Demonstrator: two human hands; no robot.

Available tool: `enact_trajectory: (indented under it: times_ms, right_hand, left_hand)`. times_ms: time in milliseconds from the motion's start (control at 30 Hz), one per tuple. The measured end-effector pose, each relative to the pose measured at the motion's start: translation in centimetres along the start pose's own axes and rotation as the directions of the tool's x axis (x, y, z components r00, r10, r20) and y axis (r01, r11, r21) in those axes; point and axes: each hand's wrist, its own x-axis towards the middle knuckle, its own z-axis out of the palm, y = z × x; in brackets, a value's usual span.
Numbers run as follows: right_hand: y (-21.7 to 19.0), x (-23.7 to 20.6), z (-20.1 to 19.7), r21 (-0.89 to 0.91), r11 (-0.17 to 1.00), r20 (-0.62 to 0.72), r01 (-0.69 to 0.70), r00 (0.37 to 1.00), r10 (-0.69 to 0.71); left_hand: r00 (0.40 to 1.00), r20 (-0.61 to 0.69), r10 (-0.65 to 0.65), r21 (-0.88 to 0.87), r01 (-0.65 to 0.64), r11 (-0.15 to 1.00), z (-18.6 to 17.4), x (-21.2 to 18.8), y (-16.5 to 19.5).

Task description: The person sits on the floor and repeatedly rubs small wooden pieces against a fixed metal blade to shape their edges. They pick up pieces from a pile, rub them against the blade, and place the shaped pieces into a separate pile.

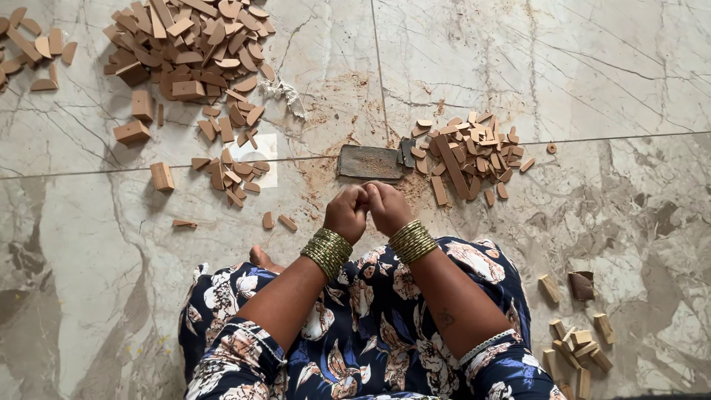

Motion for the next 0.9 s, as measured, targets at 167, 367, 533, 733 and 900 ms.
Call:
enact_trajectory:
  times_ms: [167, 367, 533, 733, 900]
  right_hand:
    - [0.3, 1.1, -1.7, 0.090, 0.875, 0.184, -0.475, 0.872, 0.454]
    - [0.1, 0.9, -2.4, 0.178, 0.943, -0.012, -0.280, 0.958, 0.287]
    - [0.7, 0.7, -1.1, 0.277, 0.874, 0.165, -0.400, 0.916, 0.367]
    - [4.2, 1.3, -2.5, 0.462, 0.845, 0.177, -0.269, 0.962, 0.210]
    - [6.9, 3.1, -7.8, 0.906, 0.380, 0.045, -0.186, 0.935, 0.352]
  left_hand:
    - [0.984, 0.022, 0.177, -0.057, -0.176, 0.983, -0.6, 0.5, 0.9]
    - [0.979, 0.100, 0.175, 0.007, -0.177, 0.984, -0.7, 0.8, 0.6]
    - [0.985, -0.027, 0.172, -0.122, -0.174, 0.977, -0.6, 1.2, 0.6]
    - [0.978, -0.125, 0.170, -0.031, -0.175, 0.984, -0.6, 2.0, 0.4]
    - [0.968, -0.208, 0.142, -0.009, -0.147, 0.989, -4.7, 6.4, -3.0]
